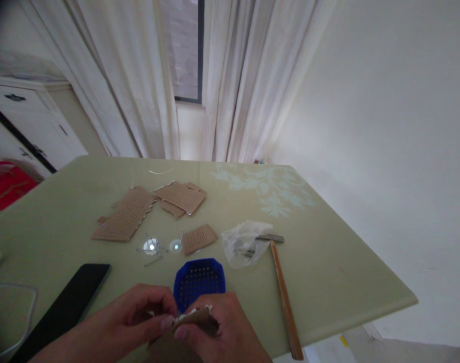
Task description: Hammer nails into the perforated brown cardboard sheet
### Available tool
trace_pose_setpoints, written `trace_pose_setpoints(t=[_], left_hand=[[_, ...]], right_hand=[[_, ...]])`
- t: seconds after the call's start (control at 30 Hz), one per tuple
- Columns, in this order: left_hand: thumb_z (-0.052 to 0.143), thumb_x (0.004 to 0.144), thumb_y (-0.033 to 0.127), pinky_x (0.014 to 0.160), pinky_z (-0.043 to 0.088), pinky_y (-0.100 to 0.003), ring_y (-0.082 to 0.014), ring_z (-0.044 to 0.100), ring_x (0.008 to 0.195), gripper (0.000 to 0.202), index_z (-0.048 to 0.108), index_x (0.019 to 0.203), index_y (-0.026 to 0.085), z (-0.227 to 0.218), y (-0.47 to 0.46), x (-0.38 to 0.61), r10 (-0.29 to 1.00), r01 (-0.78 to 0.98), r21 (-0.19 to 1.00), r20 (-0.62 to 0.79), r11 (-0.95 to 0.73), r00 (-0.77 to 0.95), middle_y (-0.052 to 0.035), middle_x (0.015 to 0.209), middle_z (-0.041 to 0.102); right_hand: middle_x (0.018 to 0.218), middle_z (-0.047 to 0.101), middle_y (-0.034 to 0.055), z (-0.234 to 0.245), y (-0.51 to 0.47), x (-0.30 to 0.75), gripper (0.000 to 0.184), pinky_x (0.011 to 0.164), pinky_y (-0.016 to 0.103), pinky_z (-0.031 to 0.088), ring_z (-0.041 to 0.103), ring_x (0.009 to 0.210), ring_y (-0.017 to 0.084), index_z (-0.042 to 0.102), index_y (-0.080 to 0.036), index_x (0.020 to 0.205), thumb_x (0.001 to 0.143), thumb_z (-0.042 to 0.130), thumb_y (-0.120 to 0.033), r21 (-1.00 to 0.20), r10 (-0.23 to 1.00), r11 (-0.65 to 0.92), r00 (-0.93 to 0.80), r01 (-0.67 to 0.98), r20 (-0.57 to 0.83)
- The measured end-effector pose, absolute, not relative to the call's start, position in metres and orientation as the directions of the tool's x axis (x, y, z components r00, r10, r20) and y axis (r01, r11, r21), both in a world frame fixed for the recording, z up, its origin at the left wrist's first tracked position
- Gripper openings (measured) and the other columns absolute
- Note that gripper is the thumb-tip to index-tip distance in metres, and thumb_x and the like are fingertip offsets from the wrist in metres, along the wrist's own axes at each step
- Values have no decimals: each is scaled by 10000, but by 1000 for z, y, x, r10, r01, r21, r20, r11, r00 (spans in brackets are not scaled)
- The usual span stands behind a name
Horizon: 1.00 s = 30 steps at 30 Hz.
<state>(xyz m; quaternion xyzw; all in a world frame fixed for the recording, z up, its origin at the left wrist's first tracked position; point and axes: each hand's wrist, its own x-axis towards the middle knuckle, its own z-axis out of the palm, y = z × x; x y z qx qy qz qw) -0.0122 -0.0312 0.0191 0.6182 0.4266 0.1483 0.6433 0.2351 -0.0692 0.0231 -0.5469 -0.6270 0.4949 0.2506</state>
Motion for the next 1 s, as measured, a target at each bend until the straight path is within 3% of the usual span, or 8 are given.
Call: trace_pose_setpoints(t=[0.23,0.33,0.4,0.53,0.63,0.73,0.87,1.0], left_hand=[[666,933,516,728,440,-264,-174,563,823,339,748,965,189,15,-34,-3,732,284,928,-367,242,574,-7,895,668],[677,910,479,705,413,-252,-164,554,796,299,749,938,190,16,-38,4,723,307,916,-395,260,567,1,864,674],[689,886,457,695,415,-249,-165,562,780,278,743,901,185,18,-41,7,711,298,909,-414,291,568,4,824,670],[685,913,485,708,437,-241,-172,588,801,292,758,885,204,15,-50,13,830,264,940,-319,215,458,-4,835,694],[709,926,495,711,445,-241,-169,588,789,295,764,861,213,10,-58,16,873,242,956,-258,168,414,-8,826,698],[770,887,575,667,453,-237,-159,577,733,377,755,821,204,9,-59,14,881,127,965,-260,228,396,-5,767,670],[780,866,676,589,491,-224,-131,573,619,471,739,823,209,20,-42,-6,962,-99,969,-207,227,181,16,710,641],[836,846,574,615,555,-250,-160,644,621,381,773,788,203,24,-15,-37,975,52,985,-169,163,147,-3,668,693]], right_hand=[[999,749,63,23,-76,237,357,755,303,497,651,843,226,859,-224,970,773,830,-520,-837,912,-275,-147,473,-383],[819,700,9,20,-73,234,292,668,269,446,592,740,181,848,-214,871,707,882,-453,-840,875,-337,-189,425,-446],[647,588,-44,17,-70,232,226,589,253,371,501,629,137,809,-209,758,687,893,-406,-850,845,-377,-239,368,-479],[529,378,-93,10,-68,229,355,517,257,251,314,535,90,626,-201,576,708,864,-429,-888,834,-396,-313,232,-454],[572,458,-97,5,-71,231,372,538,245,296,378,562,96,627,-215,692,651,915,-447,-890,845,-439,-278,125,-456],[658,574,-83,1,-78,232,456,586,247,354,480,619,118,656,-231,853,619,960,-478,-882,856,-468,-225,50,-466],[686,607,-72,-7,-82,232,521,620,264,386,535,645,138,656,-230,898,599,977,-513,-875,858,-483,-183,26,-479],[704,615,-64,-9,-82,235,539,650,277,415,565,670,154,682,-230,952,650,952,-585,-902,893,-426,-129,65,-431]])
